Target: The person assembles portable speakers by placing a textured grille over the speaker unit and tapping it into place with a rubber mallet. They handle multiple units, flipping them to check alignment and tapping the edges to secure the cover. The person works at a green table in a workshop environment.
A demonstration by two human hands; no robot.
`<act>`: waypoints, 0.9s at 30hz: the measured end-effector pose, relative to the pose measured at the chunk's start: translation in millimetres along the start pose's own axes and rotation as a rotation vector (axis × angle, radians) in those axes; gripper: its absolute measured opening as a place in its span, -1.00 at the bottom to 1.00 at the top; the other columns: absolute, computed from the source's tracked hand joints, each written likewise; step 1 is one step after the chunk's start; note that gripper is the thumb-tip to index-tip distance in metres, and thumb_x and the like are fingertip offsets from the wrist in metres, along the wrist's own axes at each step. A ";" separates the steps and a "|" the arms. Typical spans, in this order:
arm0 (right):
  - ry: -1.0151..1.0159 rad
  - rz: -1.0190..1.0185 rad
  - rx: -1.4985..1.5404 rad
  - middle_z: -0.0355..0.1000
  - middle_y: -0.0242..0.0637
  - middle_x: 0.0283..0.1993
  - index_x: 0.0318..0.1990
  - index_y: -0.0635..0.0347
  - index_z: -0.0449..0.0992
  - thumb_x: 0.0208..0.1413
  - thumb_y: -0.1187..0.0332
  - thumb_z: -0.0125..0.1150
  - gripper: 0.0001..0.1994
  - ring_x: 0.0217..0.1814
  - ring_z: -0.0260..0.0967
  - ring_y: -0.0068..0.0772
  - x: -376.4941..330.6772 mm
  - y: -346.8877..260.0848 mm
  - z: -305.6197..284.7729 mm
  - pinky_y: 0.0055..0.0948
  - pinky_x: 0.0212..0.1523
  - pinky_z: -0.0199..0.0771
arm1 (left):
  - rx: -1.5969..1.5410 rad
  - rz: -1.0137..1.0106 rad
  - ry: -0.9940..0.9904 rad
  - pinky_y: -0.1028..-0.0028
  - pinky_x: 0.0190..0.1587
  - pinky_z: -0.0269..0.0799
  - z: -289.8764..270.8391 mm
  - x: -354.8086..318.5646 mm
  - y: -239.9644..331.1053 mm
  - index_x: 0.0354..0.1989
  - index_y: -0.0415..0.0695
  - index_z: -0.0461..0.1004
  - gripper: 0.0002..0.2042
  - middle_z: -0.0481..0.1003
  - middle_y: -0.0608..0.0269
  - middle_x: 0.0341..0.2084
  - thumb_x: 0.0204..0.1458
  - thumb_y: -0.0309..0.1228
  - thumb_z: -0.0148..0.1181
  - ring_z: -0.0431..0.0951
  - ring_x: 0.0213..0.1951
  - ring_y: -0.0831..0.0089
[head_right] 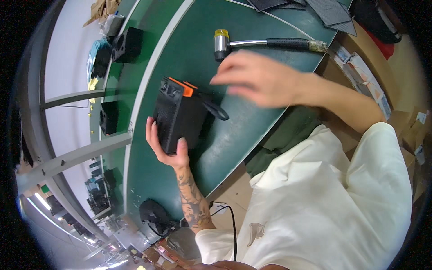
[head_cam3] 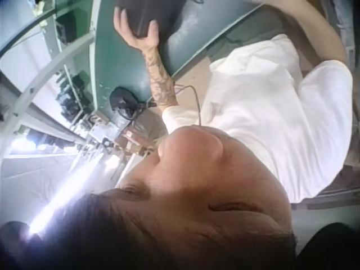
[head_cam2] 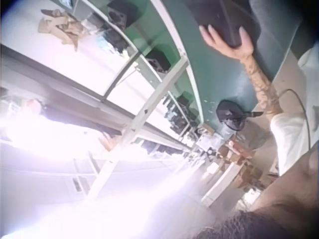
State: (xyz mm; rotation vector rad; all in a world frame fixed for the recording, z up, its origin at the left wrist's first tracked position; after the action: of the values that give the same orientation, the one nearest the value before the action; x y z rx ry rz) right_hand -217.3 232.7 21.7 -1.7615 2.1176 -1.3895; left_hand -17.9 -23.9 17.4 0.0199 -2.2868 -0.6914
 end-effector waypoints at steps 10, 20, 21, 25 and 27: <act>0.096 -0.517 -0.340 0.21 -0.16 0.41 0.37 -0.21 0.28 0.07 0.30 0.25 -0.36 0.49 0.15 0.00 72.8 -87.7 125.7 0.27 0.48 0.06 | 0.004 -0.366 0.345 0.05 0.32 0.32 -7.3 -13.8 14.0 0.26 -0.30 0.35 -0.40 0.45 -0.04 0.17 0.25 -0.04 0.19 0.46 0.21 0.04; -0.287 0.020 0.078 0.25 0.12 0.26 0.55 0.12 -0.02 -0.02 0.26 0.50 0.01 0.24 0.36 0.20 140.5 -33.2 54.4 -0.17 0.22 0.47 | 0.011 -0.014 0.434 0.03 0.40 0.25 -21.8 -18.7 -0.6 0.34 -0.34 0.23 -0.55 0.20 -0.14 0.36 0.34 -0.37 -0.09 0.24 0.40 0.02; -0.295 0.003 0.035 0.25 0.13 0.28 0.55 0.13 0.00 -0.01 0.25 0.49 0.00 0.26 0.36 0.18 144.5 -23.4 49.3 -0.20 0.25 0.46 | -0.005 -0.110 0.398 0.09 0.38 0.27 -15.5 -19.2 -7.9 0.32 -0.33 0.26 -0.57 0.22 -0.11 0.34 0.33 -0.42 -0.07 0.27 0.38 0.07; -0.467 0.055 -0.003 0.28 0.04 0.30 0.45 0.19 0.24 -0.11 0.31 0.55 -0.10 0.33 0.34 0.03 183.8 -16.9 29.9 -0.22 0.29 0.44 | -0.215 -0.453 0.331 0.36 0.24 0.39 3.0 -13.2 -36.0 0.19 -0.25 0.44 -0.69 0.38 0.09 0.23 0.31 -0.55 0.05 0.41 0.24 0.31; -0.410 0.088 0.084 0.30 -0.01 0.32 0.42 0.16 0.30 -0.15 0.33 0.57 -0.12 0.38 0.32 -0.07 210.5 -12.2 33.8 -0.18 0.40 0.39 | -0.296 -0.542 0.328 0.40 0.22 0.38 4.2 -17.4 -46.7 0.15 -0.25 0.48 -0.73 0.39 0.10 0.22 0.30 -0.56 0.05 0.42 0.23 0.33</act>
State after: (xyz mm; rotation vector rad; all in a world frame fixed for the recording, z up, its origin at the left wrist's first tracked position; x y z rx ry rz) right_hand -262.4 43.4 109.7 -1.7183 1.8644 -0.9760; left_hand -16.5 -58.1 -19.0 0.5859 -1.8468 -1.2003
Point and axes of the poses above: each hand's wrist, its own x-axis towards the middle knuckle, its own z-axis out of the palm, y = z × x, the point moved 3 cm from there along x, towards the middle knuckle
